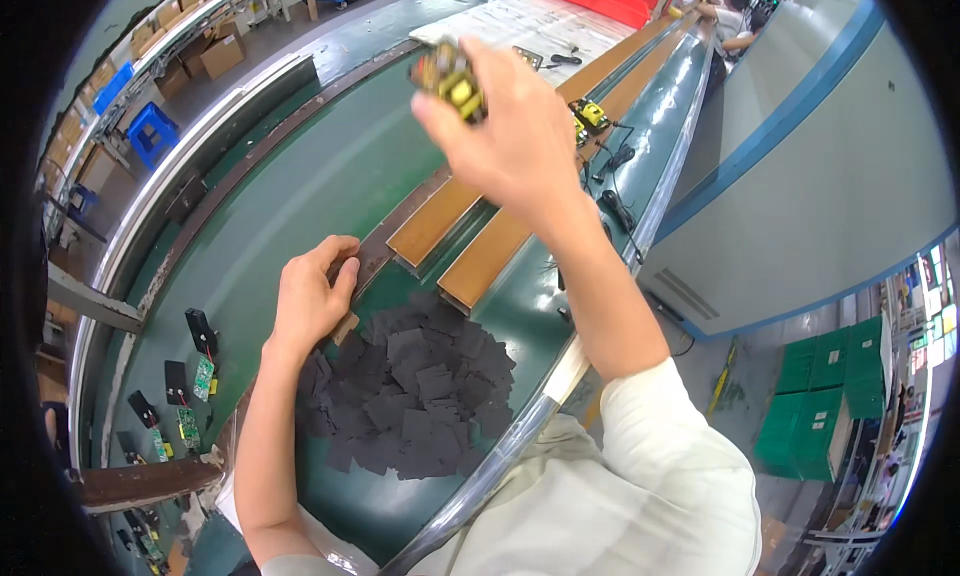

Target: The person assembles electronic components by attaching plastic housings and foam pads to circuit boards by hand.

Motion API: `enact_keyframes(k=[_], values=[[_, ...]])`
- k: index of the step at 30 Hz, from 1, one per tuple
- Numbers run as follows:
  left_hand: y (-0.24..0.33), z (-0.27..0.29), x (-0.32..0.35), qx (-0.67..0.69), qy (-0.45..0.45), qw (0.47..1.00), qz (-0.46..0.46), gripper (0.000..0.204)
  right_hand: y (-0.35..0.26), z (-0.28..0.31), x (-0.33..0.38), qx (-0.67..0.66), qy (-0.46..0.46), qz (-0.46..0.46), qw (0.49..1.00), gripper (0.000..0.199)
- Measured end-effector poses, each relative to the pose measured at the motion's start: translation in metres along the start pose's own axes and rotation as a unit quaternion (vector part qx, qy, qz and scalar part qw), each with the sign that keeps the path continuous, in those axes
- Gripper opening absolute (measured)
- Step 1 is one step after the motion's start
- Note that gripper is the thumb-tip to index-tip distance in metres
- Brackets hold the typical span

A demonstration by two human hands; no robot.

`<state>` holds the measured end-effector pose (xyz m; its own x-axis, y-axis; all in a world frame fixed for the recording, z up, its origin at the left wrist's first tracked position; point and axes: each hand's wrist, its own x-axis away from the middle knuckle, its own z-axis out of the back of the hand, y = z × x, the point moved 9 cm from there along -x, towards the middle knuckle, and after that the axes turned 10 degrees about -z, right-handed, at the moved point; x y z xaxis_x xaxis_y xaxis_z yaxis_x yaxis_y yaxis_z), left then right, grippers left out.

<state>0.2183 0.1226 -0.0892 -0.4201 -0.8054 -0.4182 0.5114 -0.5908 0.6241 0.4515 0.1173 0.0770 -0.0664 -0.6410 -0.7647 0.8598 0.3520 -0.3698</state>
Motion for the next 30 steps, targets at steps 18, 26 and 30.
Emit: enact_keyframes(k=[18,26,30], values=[[0.0,-0.01,-0.001,0.034,-0.036,0.999,0.012,0.029,0.133,-0.015,0.09,0.293,-0.145,-0.066,0.943,0.095],[0.002,-0.011,-0.002,0.04,-0.027,0.999,-0.007,0.031,0.12,-0.01,0.097,0.262,-0.183,-0.028,0.947,0.093],[0.002,-0.011,0.0,0.036,-0.028,0.999,-0.019,0.031,0.133,-0.005,0.088,0.324,-0.181,-0.016,0.928,0.09]])
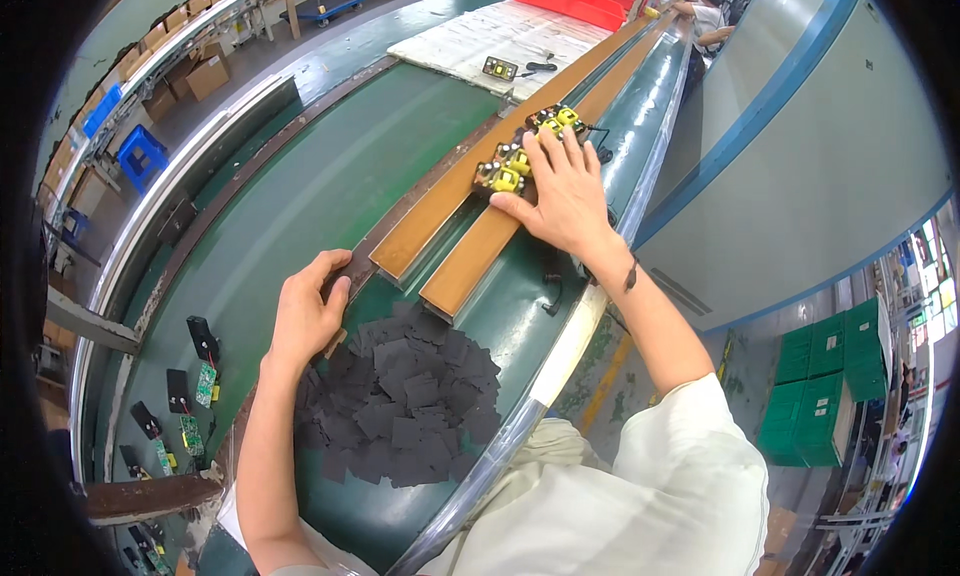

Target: The person assembles electronic components by attaching plastic housings and foam pads to circuit boards by hand.

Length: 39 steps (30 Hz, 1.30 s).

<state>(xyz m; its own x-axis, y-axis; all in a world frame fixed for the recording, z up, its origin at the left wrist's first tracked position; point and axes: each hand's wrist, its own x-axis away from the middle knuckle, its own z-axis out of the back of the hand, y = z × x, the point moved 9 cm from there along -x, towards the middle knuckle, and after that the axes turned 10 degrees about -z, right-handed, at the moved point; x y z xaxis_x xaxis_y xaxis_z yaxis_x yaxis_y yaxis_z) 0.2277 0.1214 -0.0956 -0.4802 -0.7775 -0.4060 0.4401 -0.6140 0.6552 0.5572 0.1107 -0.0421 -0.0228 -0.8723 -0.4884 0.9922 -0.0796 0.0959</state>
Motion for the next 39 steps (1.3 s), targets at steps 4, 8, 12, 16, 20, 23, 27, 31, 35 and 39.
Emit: enact_keyframes(k=[4,8,12,16,20,23,27,31,35,39], values=[[0.002,-0.002,-0.004,0.001,-0.011,1.0,0.015,0.032,0.01,-0.013,0.007,-0.013,0.04,0.044,0.998,0.085],[0.002,0.001,-0.002,-0.005,0.002,1.0,-0.003,0.031,0.0,-0.009,0.012,-0.114,-0.008,0.045,0.992,0.081],[0.003,-0.001,-0.003,0.005,-0.002,1.0,0.002,0.031,-0.007,0.008,0.014,-0.146,-0.004,0.035,0.989,0.074],[0.004,0.0,-0.003,0.011,-0.018,0.999,0.031,0.032,-0.025,0.025,0.024,-0.267,-0.045,0.002,0.963,0.065],[0.004,-0.002,-0.004,0.013,-0.021,0.999,0.021,0.031,-0.056,0.011,0.052,-0.739,-0.315,-0.218,0.553,0.053],[0.005,-0.003,-0.006,0.024,-0.019,0.999,0.021,0.032,-0.053,0.006,0.047,-0.75,-0.307,-0.228,0.539,0.051],[0.003,-0.003,-0.006,0.033,-0.022,0.999,0.03,0.032,-0.025,-0.017,0.031,-0.692,-0.275,-0.225,0.628,0.047],[0.0,0.0,-0.002,0.033,-0.025,0.998,0.04,0.033,0.022,-0.05,-0.002,-0.605,-0.268,-0.223,0.716,0.039],[-0.005,0.002,0.004,0.026,-0.035,0.998,0.051,0.031,0.087,-0.1,-0.05,-0.537,-0.186,-0.24,0.787,0.029],[-0.002,-0.006,-0.01,0.06,-0.071,0.996,0.012,0.032,0.215,-0.123,-0.114,-0.313,-0.101,-0.22,0.918,0.028]])
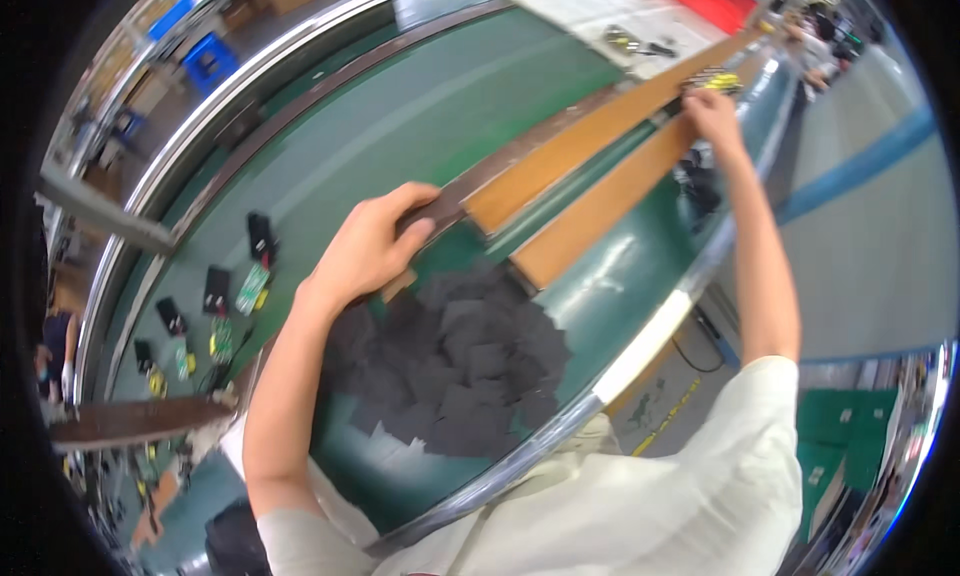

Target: The person assembles electronic components by attaching plastic housings and foam pads to circuit boards by hand.

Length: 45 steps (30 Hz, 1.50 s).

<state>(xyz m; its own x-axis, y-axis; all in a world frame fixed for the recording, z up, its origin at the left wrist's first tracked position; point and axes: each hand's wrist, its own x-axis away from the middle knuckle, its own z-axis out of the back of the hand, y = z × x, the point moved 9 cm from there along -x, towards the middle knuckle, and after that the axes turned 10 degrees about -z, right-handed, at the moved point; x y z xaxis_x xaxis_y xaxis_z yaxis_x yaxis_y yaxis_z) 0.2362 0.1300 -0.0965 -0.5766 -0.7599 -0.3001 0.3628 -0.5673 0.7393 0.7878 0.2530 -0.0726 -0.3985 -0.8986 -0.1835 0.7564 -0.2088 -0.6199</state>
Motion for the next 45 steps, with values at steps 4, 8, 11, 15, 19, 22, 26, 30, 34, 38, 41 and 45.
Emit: enact_keyframes(k=[4,8,11,15,19,22,26,30,34,38,41,45], values=[[-0.003,0.047,0.013,-0.086,0.027,0.996,-0.023,0.036,-0.101,-0.04,0.021,0.014,-0.005,0.165,0.986,0.034],[-0.025,0.136,0.049,-0.213,0.069,0.973,0.052,0.046,-0.253,-0.122,0.169,-0.055,-0.254,0.235,0.937,0.03],[-0.048,0.161,0.068,-0.268,0.033,0.952,0.14,0.044,-0.321,-0.156,0.279,-0.074,-0.371,0.35,0.857,0.028],[-0.071,0.168,0.086,-0.296,-0.072,0.906,0.295,0.032,-0.366,-0.194,0.364,0.104,-0.45,0.388,0.798,0.025],[-0.033,0.178,0.071,-0.339,0.034,0.92,0.194,0.02,-0.357,-0.225,0.377,0.265,-0.443,0.351,0.781,0.022],[0.032,0.193,0.058,-0.33,0.206,0.919,0.066,0.015,-0.351,-0.23,0.372,0.058,-0.402,0.366,0.837,0.021],[0.081,0.211,0.073,-0.278,0.458,0.838,-0.105,0.024,-0.346,-0.228,0.355,0.023,-0.424,0.322,0.846,0.017],[0.056,0.206,0.071,-0.246,0.492,0.833,-0.059,0.028,-0.34,-0.219,0.336,-0.083,-0.499,0.192,0.841,0.013],[-0.058,0.153,0.06,0.154,0.421,0.875,0.182,0.029,-0.344,-0.199,0.301,-0.238,-0.38,0.208,0.87,0.01],[-0.086,0.084,0.043,0.444,0.318,0.801,0.245,0.037,-0.325,-0.197,0.265,-0.285,-0.356,0.151,0.877,0.011],[-0.06,0.066,0.03,0.412,0.278,0.845,0.199,0.044,-0.318,-0.192,0.248,-0.32,-0.351,0.075,0.877,0.013],[-0.032,0.055,0.02,0.385,0.246,0.876,0.154,0.054,-0.316,-0.19,0.246,-0.349,-0.352,0.044,0.867,0.015]])
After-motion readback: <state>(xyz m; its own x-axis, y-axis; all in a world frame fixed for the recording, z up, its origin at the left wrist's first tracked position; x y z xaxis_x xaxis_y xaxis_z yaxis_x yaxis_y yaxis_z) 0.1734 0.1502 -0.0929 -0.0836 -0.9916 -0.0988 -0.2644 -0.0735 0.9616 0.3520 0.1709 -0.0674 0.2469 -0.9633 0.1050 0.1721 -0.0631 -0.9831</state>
